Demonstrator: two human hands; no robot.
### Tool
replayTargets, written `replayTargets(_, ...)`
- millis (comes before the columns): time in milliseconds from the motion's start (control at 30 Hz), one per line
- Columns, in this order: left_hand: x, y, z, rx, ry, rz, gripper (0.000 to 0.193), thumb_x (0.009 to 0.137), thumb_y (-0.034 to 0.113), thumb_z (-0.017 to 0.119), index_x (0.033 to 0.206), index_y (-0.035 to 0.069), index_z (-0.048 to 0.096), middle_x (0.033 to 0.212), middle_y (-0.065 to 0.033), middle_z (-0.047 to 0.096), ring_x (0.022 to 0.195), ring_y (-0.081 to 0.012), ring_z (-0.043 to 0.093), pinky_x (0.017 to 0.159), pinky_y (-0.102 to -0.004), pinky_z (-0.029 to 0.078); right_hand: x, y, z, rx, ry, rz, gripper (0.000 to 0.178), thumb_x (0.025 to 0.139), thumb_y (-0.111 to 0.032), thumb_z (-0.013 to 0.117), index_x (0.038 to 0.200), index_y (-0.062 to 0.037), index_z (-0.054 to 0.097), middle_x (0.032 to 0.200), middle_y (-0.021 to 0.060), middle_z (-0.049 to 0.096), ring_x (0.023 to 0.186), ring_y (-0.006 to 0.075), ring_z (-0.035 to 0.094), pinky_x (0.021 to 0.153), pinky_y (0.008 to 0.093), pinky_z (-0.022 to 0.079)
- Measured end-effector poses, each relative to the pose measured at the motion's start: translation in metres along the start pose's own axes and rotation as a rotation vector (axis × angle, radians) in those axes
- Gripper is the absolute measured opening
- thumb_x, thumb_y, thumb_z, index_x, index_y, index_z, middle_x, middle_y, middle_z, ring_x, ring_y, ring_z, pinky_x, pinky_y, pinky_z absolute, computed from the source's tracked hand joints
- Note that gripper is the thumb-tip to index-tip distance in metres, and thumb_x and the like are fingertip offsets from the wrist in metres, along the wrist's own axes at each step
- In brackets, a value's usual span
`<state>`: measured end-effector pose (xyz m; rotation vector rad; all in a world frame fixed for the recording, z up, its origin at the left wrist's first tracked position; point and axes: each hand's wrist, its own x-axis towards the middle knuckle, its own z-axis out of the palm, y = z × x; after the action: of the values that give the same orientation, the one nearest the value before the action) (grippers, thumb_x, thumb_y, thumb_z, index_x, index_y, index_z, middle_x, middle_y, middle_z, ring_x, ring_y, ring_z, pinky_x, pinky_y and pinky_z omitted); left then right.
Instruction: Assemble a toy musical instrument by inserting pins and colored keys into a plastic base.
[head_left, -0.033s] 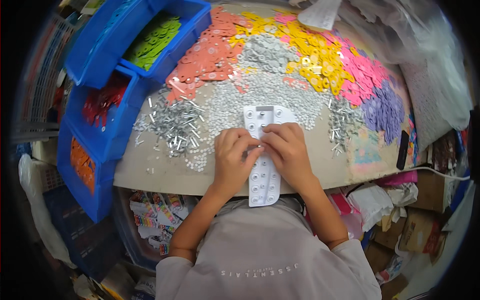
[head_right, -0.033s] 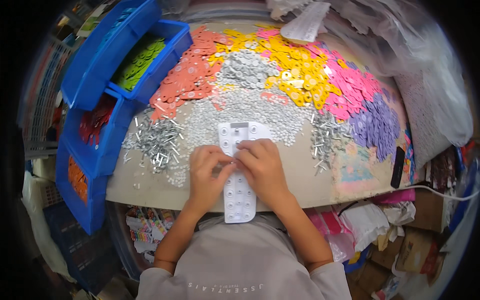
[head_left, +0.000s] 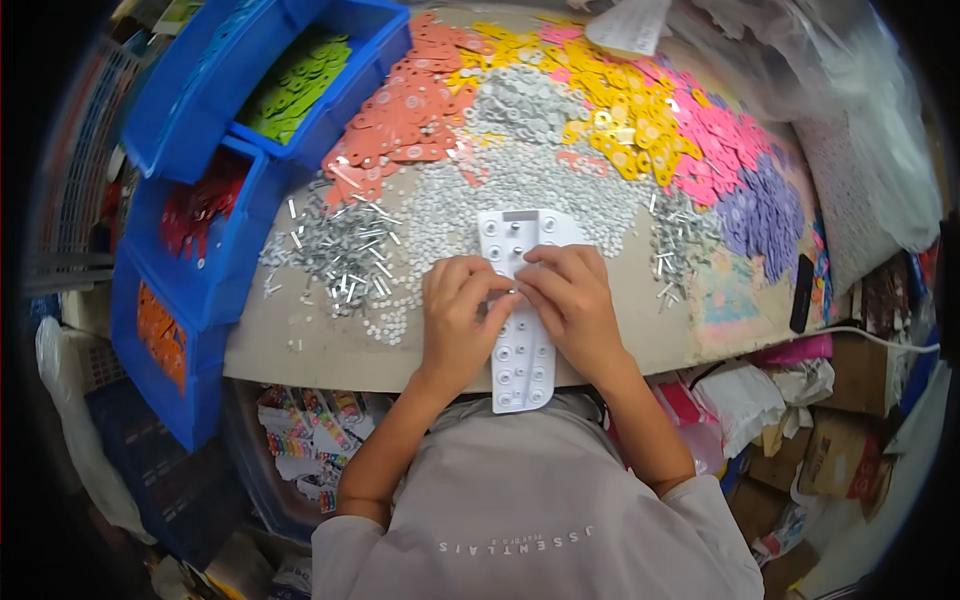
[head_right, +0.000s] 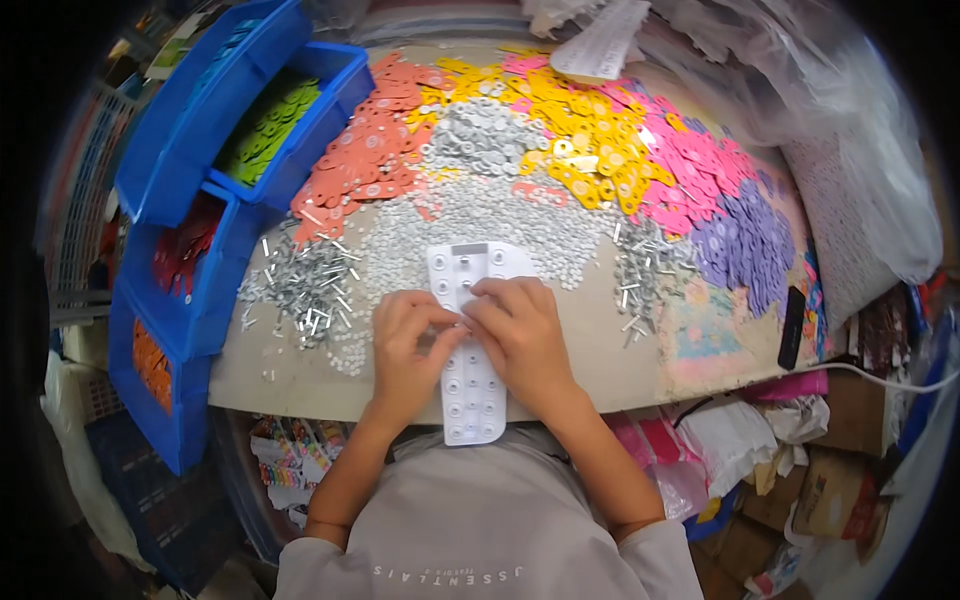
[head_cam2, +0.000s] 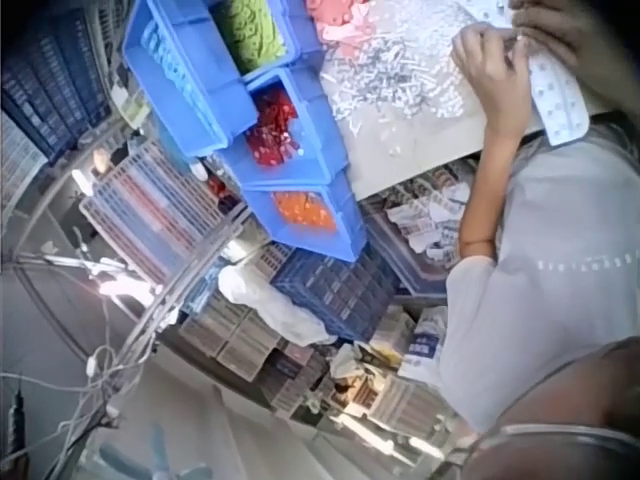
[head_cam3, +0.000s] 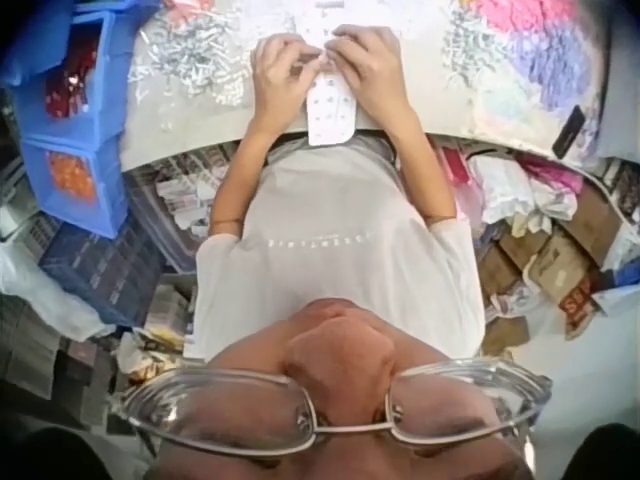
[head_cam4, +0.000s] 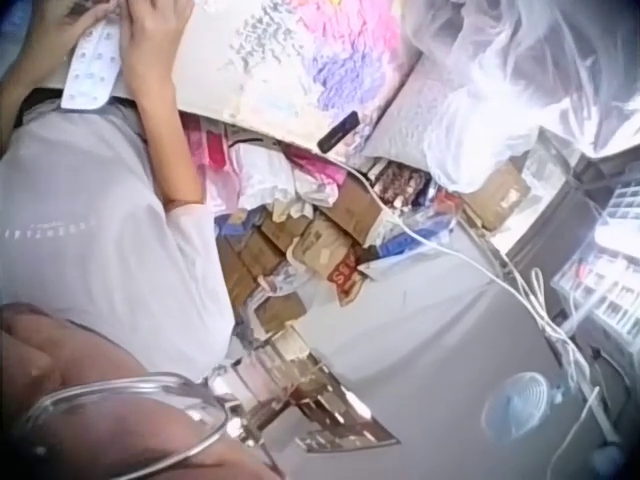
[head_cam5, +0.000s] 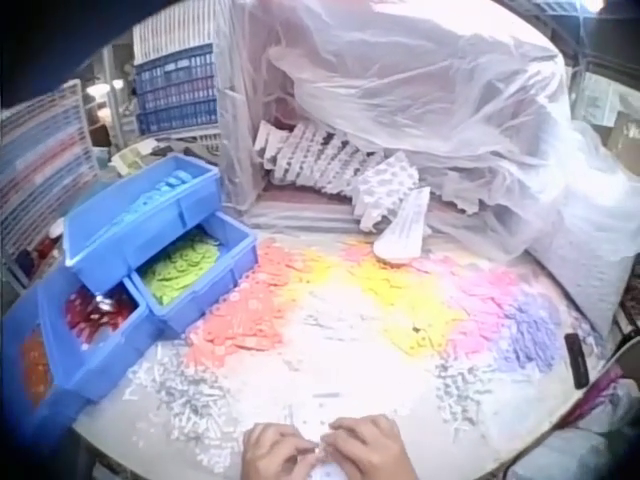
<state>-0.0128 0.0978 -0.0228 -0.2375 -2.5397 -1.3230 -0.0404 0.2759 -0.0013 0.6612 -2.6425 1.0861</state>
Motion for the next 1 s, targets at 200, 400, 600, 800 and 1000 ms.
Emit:
replayTargets(200,0.004,0.0,0.0,0.032,-0.017,0.028,0.02,0.073,0.007,0.084,0.087,0.008,0.07,0.098,-0.0063,0.061,0.096,-0.0266,0.056,0.085,-0.0395,0.043,-0.032,0.026,-0.049,-0.204,0.195,0.409,0.008,0.095,-0.01,0.067,0.1,-0.0027,0.066,0.09,0.0142,0.065,0.078,0.0282,0.063,0.07,0.0355,0.049)
replayTargets(400,0.01,0.008,0.0,0.18,-0.036,0.181,0.017,0.074,0.01,0.083,0.086,0.01,0.071,0.097,-0.0049,0.061,0.097,-0.0268,0.057,0.087,-0.0425,0.041,-0.07,0.047,-0.091,-0.374,0.004,0.7,0.022,0.095,-0.018,0.069,0.091,0.0003,0.059,0.069,0.0147,0.061,0.061,0.0266,0.058,0.06,0.0386,0.047)
replayTargets(600,0.005,0.017,-0.007,0.354,-0.144,0.316,0.019,0.077,0.02,0.082,0.093,0.012,0.073,0.103,-0.0041,0.062,0.107,-0.0262,0.057,0.09,-0.0446,0.041,-0.08,0.059,-0.092,-0.333,0.007,0.705,0.021,0.096,-0.015,0.066,0.09,0.0027,0.057,0.071,0.0182,0.061,0.062,0.0285,0.055,0.063,0.0399,0.047)
replayTargets(800,-0.009,0.023,-0.028,0.321,-0.255,0.188,0.05,0.078,0.033,0.081,0.123,0.016,0.07,0.137,-0.0087,0.055,0.125,-0.0291,0.049,0.102,-0.047,0.037,-0.079,0.062,-0.095,-0.224,0.001,0.714,0.018,0.099,-0.012,0.059,0.09,0.0033,0.054,0.073,0.0141,0.054,0.068,0.0199,0.053,0.066,0.0365,0.046)
replayTargets(1000,-0.026,0.021,-0.027,0.277,-0.16,0.123,0.039,0.081,0.03,0.079,0.116,0.014,0.071,0.131,-0.0084,0.061,0.12,-0.0295,0.054,0.099,-0.0493,0.038,-0.06,0.031,-0.075,0.009,0.24,0.703,0.007,0.101,-0.007,0.059,0.099,-0.0001,0.058,0.086,0.0032,0.055,0.077,0.0127,0.052,0.074,0.0287,0.046)
